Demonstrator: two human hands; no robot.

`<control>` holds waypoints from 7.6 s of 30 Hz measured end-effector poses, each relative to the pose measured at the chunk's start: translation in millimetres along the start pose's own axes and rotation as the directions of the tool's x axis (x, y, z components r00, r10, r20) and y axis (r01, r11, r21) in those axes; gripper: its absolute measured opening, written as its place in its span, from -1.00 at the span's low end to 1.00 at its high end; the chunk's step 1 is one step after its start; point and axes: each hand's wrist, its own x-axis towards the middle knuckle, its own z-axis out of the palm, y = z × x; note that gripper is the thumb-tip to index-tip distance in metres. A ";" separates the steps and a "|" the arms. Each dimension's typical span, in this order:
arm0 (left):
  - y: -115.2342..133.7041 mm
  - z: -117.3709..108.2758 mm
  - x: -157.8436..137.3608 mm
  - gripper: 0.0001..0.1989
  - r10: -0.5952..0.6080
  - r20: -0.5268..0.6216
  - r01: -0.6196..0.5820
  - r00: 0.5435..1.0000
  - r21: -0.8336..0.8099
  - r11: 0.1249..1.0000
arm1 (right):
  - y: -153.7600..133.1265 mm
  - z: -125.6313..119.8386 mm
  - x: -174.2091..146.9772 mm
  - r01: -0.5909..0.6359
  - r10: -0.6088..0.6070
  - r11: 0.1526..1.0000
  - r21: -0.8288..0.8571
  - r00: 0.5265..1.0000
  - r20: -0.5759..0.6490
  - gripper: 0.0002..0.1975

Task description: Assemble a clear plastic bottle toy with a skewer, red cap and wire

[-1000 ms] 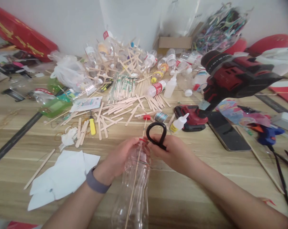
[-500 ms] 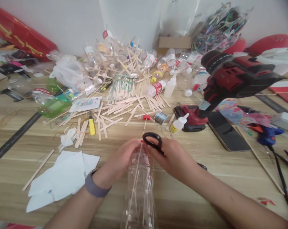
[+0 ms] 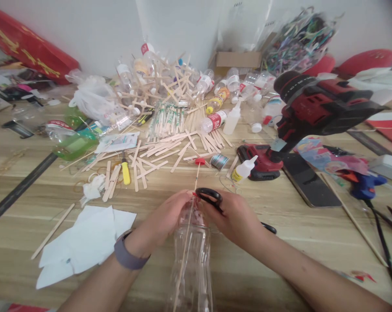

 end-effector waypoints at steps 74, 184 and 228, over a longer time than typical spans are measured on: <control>7.1 -13.0 -10.8 -0.80 -0.189 0.107 0.152 0.976 0.287 0.946 | 7.0 -8.2 -5.5 0.297 -0.340 0.936 0.188 0.900 0.272 -0.54; -0.1 -18.8 -7.5 -0.61 -0.251 0.118 0.246 0.961 0.052 0.968 | 1.9 -12.1 5.6 0.278 -0.269 0.961 -0.003 0.932 0.244 -0.86; 3.3 -9.2 -10.2 -0.61 -0.141 0.179 0.153 0.974 -0.057 0.987 | 6.3 -24.5 6.5 0.295 -0.300 0.954 0.059 0.946 0.126 -0.83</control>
